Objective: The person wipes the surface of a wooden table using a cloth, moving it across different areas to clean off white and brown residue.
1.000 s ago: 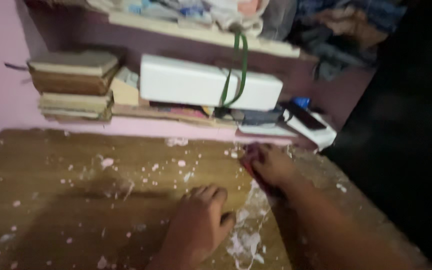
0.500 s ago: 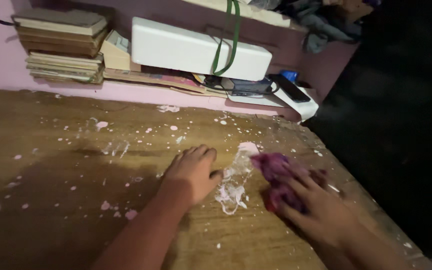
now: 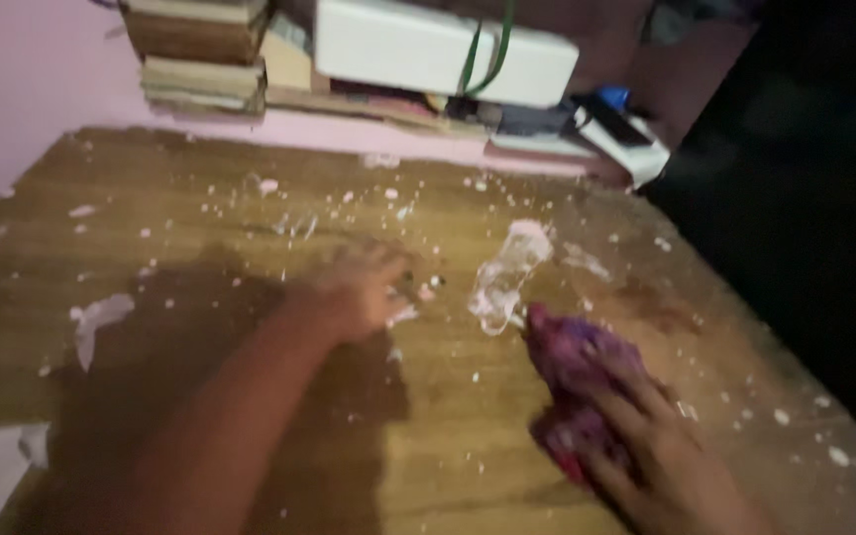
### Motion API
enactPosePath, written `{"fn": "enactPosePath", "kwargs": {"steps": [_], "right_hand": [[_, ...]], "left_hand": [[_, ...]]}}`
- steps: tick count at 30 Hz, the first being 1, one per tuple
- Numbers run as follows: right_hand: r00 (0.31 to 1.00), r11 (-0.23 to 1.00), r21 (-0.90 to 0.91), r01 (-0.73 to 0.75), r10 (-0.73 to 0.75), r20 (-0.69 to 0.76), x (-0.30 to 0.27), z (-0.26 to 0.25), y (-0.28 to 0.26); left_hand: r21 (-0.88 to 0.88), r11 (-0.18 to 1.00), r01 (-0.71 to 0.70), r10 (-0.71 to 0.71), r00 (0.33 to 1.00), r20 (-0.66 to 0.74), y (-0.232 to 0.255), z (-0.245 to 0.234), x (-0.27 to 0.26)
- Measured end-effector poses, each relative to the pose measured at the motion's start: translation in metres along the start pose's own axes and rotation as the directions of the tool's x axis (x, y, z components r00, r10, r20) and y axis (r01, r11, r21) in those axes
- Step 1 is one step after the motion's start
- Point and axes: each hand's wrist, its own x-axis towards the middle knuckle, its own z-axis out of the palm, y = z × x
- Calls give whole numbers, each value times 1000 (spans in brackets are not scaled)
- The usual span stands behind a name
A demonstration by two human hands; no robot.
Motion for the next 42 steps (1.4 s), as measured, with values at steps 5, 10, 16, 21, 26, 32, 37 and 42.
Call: {"fn": "enactPosePath", "kwargs": {"steps": [5, 10, 16, 21, 26, 32, 37, 42], "right_hand": [[999, 993, -111, 34, -36, -20, 89, -9, -46], [997, 996, -86, -18, 11, -71, 184, 16, -29], [977, 985, -62, -158, 148, -151, 259, 47, -8], [979, 984, -52, -168, 161, -125, 260, 45, -15], [987, 987, -27, -159, 159, -8, 203, 24, -44], [998, 997, -66, -46, 43, -40, 85, -6, -83], [958, 970, -103, -222, 237, 161, 5, -21, -100], [966, 969, -23, -246, 247, 79, -7, -21, -115]], "left_hand": [[-5, 999, 34, -34, 999, -24, -39, 0, -12], [34, 999, 24, -22, 999, -46, -48, 3, 2], [-33, 995, 94, -94, 995, -24, -54, 3, 9], [-2, 999, 39, -39, 994, -100, -54, 1, 8], [-22, 995, 94, -95, 994, -59, -50, -2, 6], [-80, 985, 153, -154, 988, -4, -44, -12, -11], [-151, 977, 150, -152, 988, -5, -41, -10, -24], [-155, 985, 71, -92, 987, -131, -39, -4, -28]]}}
